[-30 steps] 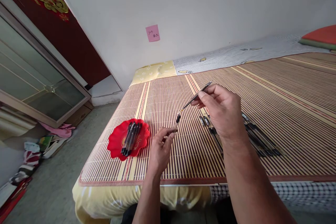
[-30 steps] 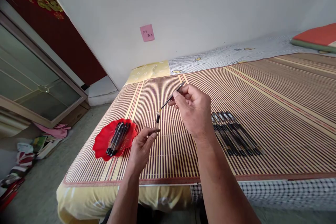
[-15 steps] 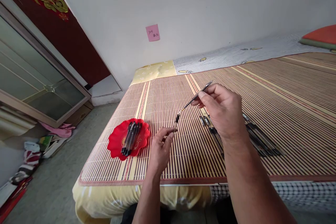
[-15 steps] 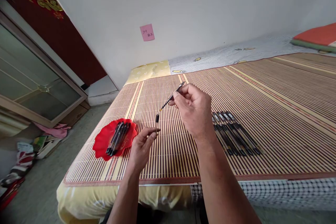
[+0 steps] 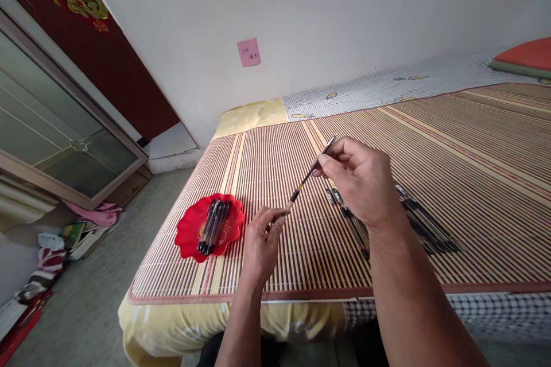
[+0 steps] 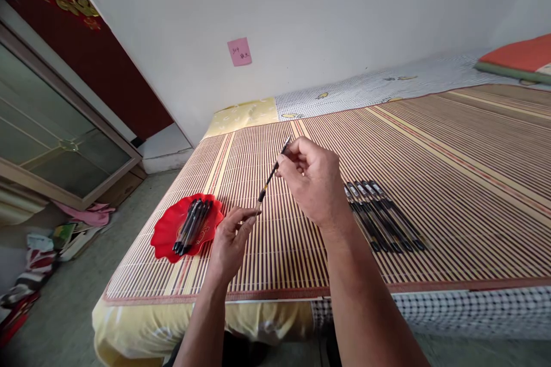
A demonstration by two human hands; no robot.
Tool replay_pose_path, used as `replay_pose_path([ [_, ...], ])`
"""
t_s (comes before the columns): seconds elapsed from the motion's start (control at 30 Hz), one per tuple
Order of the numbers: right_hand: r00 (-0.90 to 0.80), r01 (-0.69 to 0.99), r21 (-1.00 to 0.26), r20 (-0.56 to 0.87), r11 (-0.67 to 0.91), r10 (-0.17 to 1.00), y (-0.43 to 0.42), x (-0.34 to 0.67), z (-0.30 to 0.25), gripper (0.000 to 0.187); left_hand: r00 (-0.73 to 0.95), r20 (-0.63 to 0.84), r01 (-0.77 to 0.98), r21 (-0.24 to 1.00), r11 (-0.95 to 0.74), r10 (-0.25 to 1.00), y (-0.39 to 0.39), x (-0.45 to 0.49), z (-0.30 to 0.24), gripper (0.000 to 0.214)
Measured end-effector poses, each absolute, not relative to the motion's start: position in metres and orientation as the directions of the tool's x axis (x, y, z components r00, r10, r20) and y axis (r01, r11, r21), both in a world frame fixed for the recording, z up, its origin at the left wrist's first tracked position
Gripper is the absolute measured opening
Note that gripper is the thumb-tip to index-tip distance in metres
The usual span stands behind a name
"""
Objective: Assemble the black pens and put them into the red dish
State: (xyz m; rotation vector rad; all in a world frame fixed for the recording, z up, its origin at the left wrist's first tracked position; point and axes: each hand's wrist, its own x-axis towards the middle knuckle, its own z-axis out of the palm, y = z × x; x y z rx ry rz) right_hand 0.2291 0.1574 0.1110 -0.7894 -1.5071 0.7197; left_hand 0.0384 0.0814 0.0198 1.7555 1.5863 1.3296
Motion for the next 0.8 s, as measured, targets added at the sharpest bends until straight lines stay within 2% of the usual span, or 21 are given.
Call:
replay_pose_path([
  [0.23,-0.218,0.020,-0.856,0.500,0.516,0.838,0.160,0.228,0.108,0.012,-0.074,0.338,0.395,0.874,-0.284,0.938,0.080,0.040,0.018,0.020],
  [0.37,-0.391,0.105,-0.884,0.384,0.455,0.836,0.166,0.231,0.100,0.016,-0.081,0.313,0.270,0.921,-0.281,0.946,0.080,0.040,0.016,0.021],
  [0.43,-0.388,0.115,-0.895,0.360,0.431,0.849,0.169,0.232,0.097,0.017,-0.088,0.299,0.219,0.936,-0.274,0.950,0.081,0.039,0.016,0.021],
  [0.57,-0.311,0.011,-0.919,0.372,0.395,0.874,0.172,0.231,0.095,0.015,-0.099,0.270,0.125,0.958,-0.257,0.958,0.082,0.039,0.015,0.021],
  [0.8,-0.357,-0.060,-0.930,0.359,0.363,0.862,0.169,0.226,0.098,0.021,-0.077,0.197,0.005,0.980,-0.197,0.977,0.082,0.043,0.014,0.023],
])
